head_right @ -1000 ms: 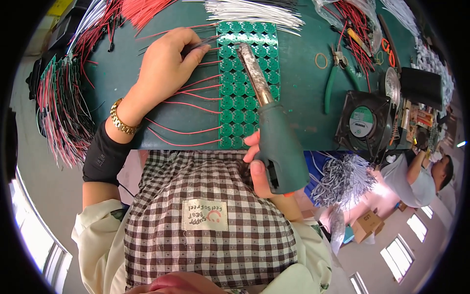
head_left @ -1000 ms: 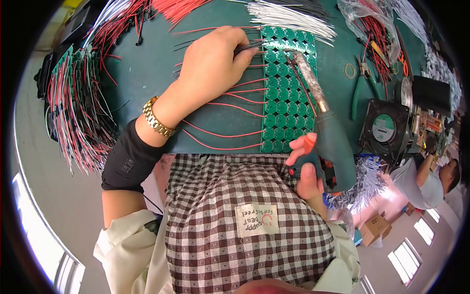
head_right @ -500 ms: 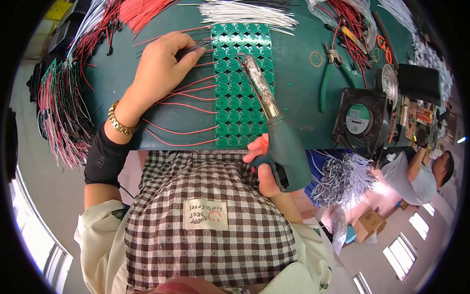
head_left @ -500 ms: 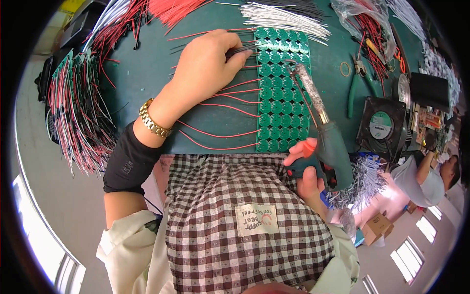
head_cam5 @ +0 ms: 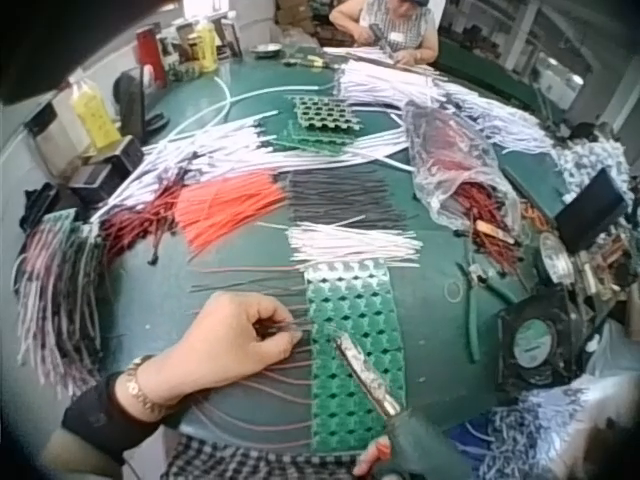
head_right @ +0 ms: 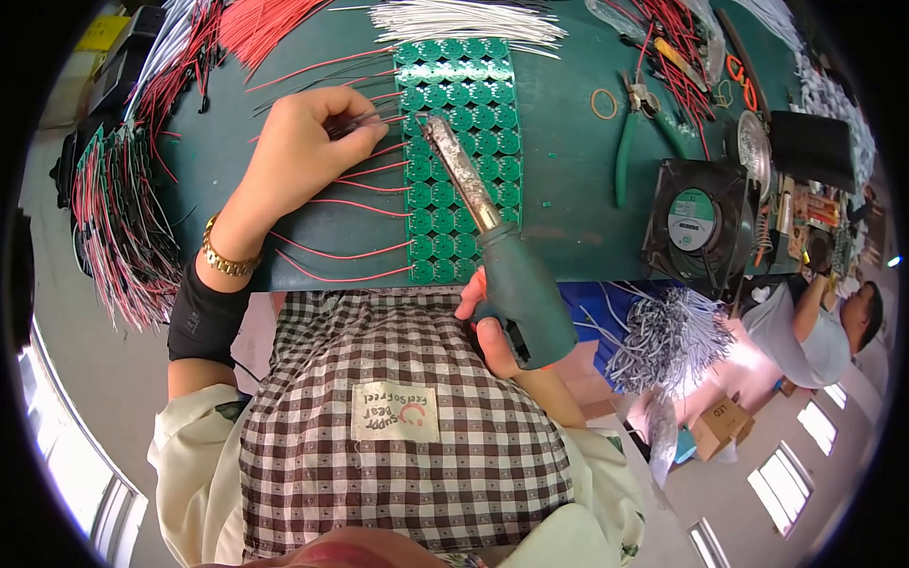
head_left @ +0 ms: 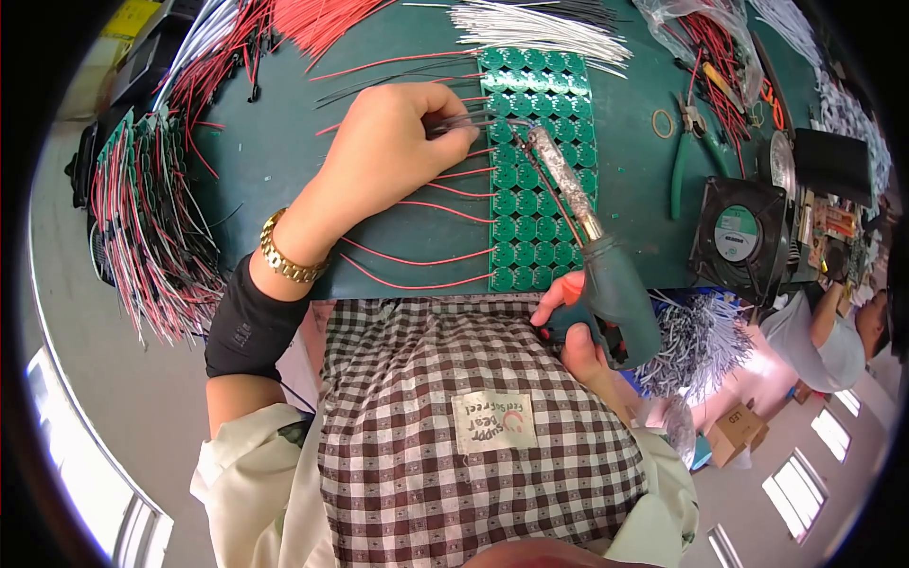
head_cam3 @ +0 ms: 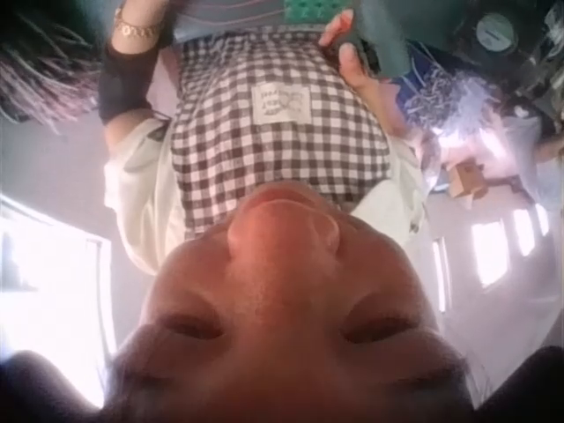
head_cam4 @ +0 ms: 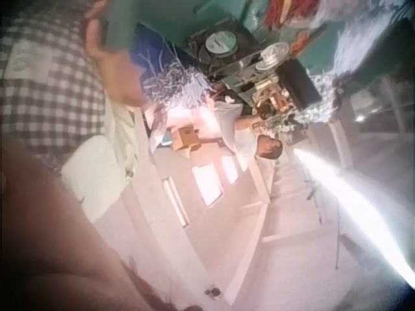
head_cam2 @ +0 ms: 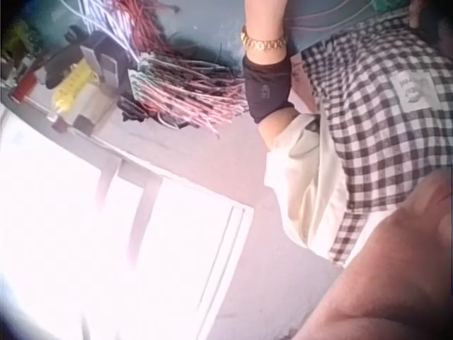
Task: The person solders bundles of red and white wires to individual points on a panel of green LED circuit boards using a handheld soldering iron.
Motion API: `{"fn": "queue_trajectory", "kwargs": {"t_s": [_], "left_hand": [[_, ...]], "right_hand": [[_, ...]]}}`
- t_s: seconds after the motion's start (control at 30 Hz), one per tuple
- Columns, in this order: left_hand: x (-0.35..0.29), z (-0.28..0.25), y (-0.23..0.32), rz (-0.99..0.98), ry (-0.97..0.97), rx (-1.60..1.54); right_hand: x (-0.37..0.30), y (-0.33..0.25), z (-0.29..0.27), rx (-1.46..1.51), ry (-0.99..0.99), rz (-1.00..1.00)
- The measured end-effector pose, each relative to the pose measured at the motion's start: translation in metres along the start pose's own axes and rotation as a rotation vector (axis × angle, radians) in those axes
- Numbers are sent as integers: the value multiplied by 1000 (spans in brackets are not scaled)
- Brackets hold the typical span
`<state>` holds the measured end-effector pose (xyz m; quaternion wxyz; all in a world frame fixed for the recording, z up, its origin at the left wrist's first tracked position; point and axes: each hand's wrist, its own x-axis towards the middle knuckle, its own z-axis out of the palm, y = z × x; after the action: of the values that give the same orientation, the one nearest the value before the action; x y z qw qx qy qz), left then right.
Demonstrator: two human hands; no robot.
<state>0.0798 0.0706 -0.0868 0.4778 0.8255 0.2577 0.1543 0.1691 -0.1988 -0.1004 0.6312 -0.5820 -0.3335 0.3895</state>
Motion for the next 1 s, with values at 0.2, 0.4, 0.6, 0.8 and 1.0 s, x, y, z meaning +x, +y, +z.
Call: {"fn": "queue_trajectory", "kwargs": {"t_s": [0.2,0.4,0.6,0.8,1.0], "left_hand": [[3,2,-1,2,28,54],[4,3,-2,15,22,112],[3,4,-2,16,45,126],[3,5,-4,36,82,124],[2,4,-2,32,75,118]], "right_hand": [[-2,2,-1,-6,-17,43],[5,-4,1,1,-42,26],[4,3,0,13,-40,-35],[-4,0,-3,-12,52,65],[-5,-2,-4,-37,64,83]]}}
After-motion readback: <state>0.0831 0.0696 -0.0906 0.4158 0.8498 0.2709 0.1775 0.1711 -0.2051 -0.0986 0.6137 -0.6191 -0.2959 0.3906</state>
